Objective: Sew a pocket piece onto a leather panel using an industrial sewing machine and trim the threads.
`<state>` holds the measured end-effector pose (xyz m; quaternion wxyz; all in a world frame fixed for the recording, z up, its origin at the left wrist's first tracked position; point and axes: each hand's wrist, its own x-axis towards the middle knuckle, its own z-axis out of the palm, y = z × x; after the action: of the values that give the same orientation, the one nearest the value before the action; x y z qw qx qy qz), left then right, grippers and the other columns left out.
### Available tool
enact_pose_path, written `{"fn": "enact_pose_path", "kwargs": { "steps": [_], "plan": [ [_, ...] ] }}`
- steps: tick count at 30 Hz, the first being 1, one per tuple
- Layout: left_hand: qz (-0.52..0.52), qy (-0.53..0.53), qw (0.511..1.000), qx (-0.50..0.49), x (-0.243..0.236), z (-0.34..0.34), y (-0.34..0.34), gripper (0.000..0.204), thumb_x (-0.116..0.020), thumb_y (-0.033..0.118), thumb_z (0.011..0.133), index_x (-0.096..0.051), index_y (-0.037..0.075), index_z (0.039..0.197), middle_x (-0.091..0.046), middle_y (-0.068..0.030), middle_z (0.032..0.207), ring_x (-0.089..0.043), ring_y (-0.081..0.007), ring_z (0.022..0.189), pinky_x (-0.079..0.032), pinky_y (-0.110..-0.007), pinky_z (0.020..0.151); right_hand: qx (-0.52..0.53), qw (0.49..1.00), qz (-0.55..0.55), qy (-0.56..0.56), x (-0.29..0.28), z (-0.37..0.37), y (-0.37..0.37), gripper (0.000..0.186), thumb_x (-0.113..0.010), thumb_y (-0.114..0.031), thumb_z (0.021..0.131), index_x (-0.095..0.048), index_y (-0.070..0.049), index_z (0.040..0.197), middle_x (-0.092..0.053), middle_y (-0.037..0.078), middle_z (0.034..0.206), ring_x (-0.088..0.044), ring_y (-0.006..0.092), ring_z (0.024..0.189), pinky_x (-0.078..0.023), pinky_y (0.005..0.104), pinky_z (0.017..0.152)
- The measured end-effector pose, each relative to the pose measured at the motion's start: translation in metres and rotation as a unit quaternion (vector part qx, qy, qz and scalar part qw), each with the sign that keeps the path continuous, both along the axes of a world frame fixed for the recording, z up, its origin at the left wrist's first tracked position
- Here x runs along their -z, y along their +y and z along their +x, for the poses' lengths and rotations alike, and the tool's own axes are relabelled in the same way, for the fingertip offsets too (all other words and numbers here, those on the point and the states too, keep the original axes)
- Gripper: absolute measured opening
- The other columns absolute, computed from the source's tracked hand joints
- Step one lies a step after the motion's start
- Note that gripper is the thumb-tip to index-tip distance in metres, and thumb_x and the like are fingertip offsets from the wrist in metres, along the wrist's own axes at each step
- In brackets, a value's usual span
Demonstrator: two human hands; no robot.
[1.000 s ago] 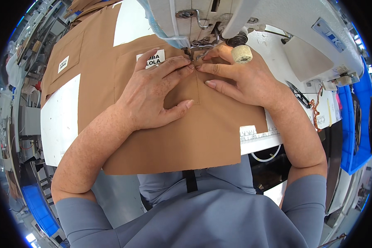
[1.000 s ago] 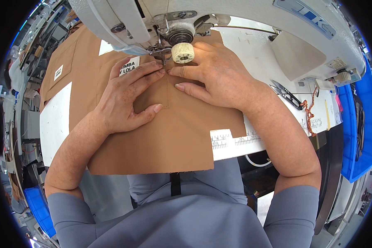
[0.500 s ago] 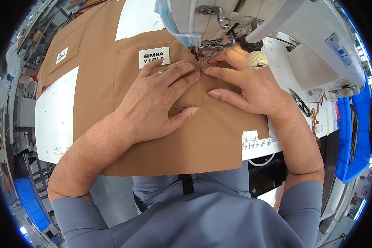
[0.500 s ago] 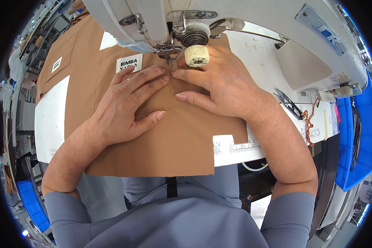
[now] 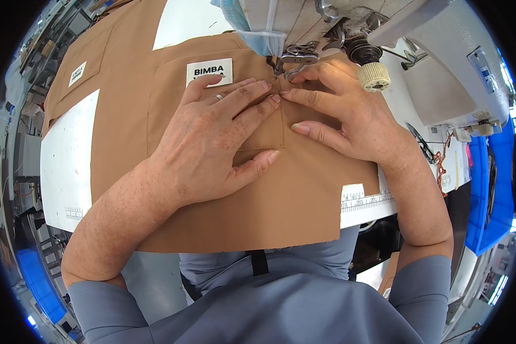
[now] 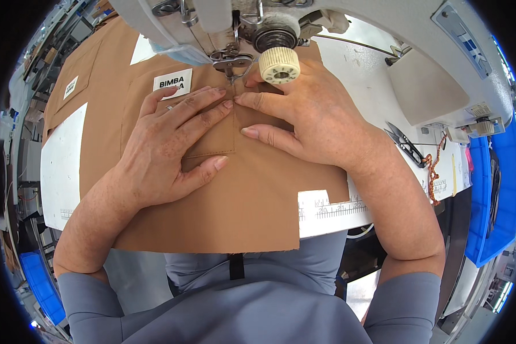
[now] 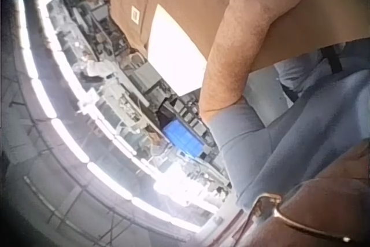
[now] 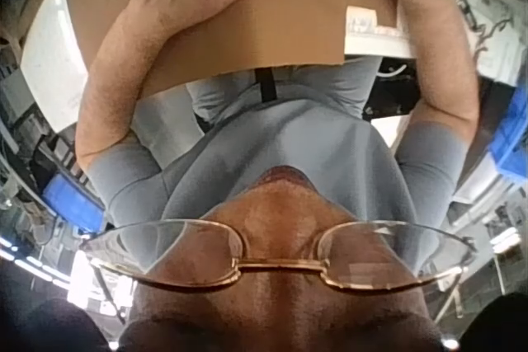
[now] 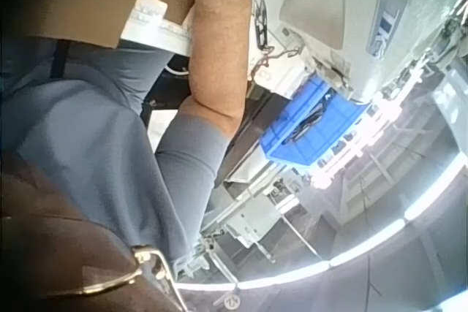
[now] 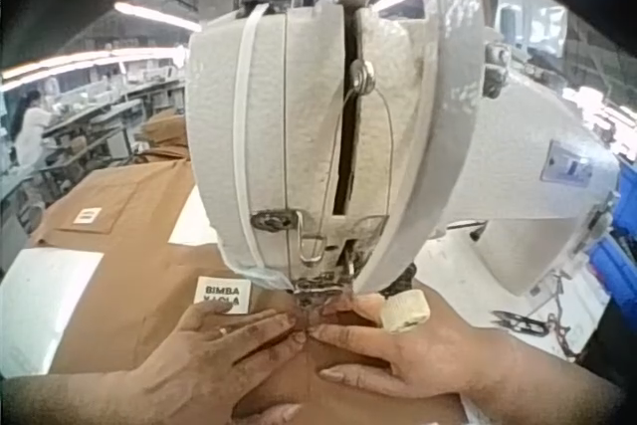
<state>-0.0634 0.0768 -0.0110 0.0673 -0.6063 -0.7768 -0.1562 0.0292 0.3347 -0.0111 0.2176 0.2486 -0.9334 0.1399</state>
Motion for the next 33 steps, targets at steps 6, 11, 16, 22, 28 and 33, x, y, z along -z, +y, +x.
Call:
{"fn": "enact_pose_path", "kwargs": {
  "steps": [6,11,16,22,28,33],
  "plan": [
    [0.002,-0.007,1.000,0.001,-0.003,-0.001,0.000,0.064,-0.074,0.037,0.088,-0.062,0.008,0.144,-0.058,-0.0136,0.150,-0.063,-0.0316,0.130,-0.033,-0.055,0.117,0.020,0.999,-0.012,-0.025,0.000,0.001,-0.003,0.041,-0.080,-0.037,0.085,-0.077,-0.008,0.115,-0.069,0.010,0.120,-0.064,0.0336,0.112,-0.054,0.0453,0.093],
    [-0.011,-0.007,1.000,-0.002,-0.005,-0.003,0.000,0.065,-0.075,0.040,0.087,-0.063,0.007,0.142,-0.058,-0.0130,0.150,-0.065,-0.0317,0.127,-0.033,-0.056,0.116,0.010,1.000,-0.017,-0.017,0.000,-0.001,-0.002,0.043,-0.080,-0.037,0.085,-0.076,-0.008,0.116,-0.069,0.011,0.120,-0.063,0.0348,0.110,-0.053,0.0460,0.092],
    [-0.011,-0.004,1.000,-0.001,-0.008,-0.004,0.002,0.065,-0.075,0.042,0.087,-0.064,0.007,0.141,-0.060,-0.0123,0.148,-0.066,-0.0321,0.124,-0.033,-0.055,0.116,0.019,1.000,-0.015,-0.019,0.001,0.000,-0.002,0.043,-0.080,-0.038,0.085,-0.076,-0.008,0.117,-0.069,0.011,0.120,-0.063,0.0351,0.110,-0.053,0.0464,0.093],
    [-0.021,-0.014,1.000,0.001,-0.011,-0.005,0.002,0.065,-0.075,0.044,0.087,-0.065,0.006,0.139,-0.060,-0.0127,0.148,-0.066,-0.0330,0.123,-0.031,-0.057,0.119,0.023,0.999,-0.017,-0.023,0.001,0.000,-0.001,0.044,-0.080,-0.037,0.085,-0.076,-0.008,0.118,-0.069,0.010,0.120,-0.063,0.0346,0.110,-0.053,0.0463,0.094],
    [-0.027,-0.003,1.000,0.012,-0.013,-0.010,0.003,0.066,-0.073,0.047,0.090,-0.064,0.006,0.141,-0.060,-0.0144,0.147,-0.063,-0.0344,0.128,-0.026,-0.060,0.123,0.029,0.999,-0.014,-0.026,0.000,0.000,-0.002,0.044,-0.081,-0.035,0.084,-0.076,-0.008,0.118,-0.069,0.010,0.120,-0.064,0.0337,0.109,-0.053,0.0455,0.093],
    [-0.032,-0.008,0.999,0.016,-0.013,-0.011,0.003,0.067,-0.071,0.050,0.092,-0.063,0.006,0.141,-0.061,-0.0155,0.145,-0.060,-0.0343,0.131,-0.024,-0.061,0.124,0.013,1.000,-0.004,-0.020,-0.001,0.000,-0.001,0.042,-0.081,-0.033,0.083,-0.077,-0.007,0.116,-0.070,0.009,0.119,-0.065,0.0333,0.108,-0.053,0.0455,0.093]
  ]
}}
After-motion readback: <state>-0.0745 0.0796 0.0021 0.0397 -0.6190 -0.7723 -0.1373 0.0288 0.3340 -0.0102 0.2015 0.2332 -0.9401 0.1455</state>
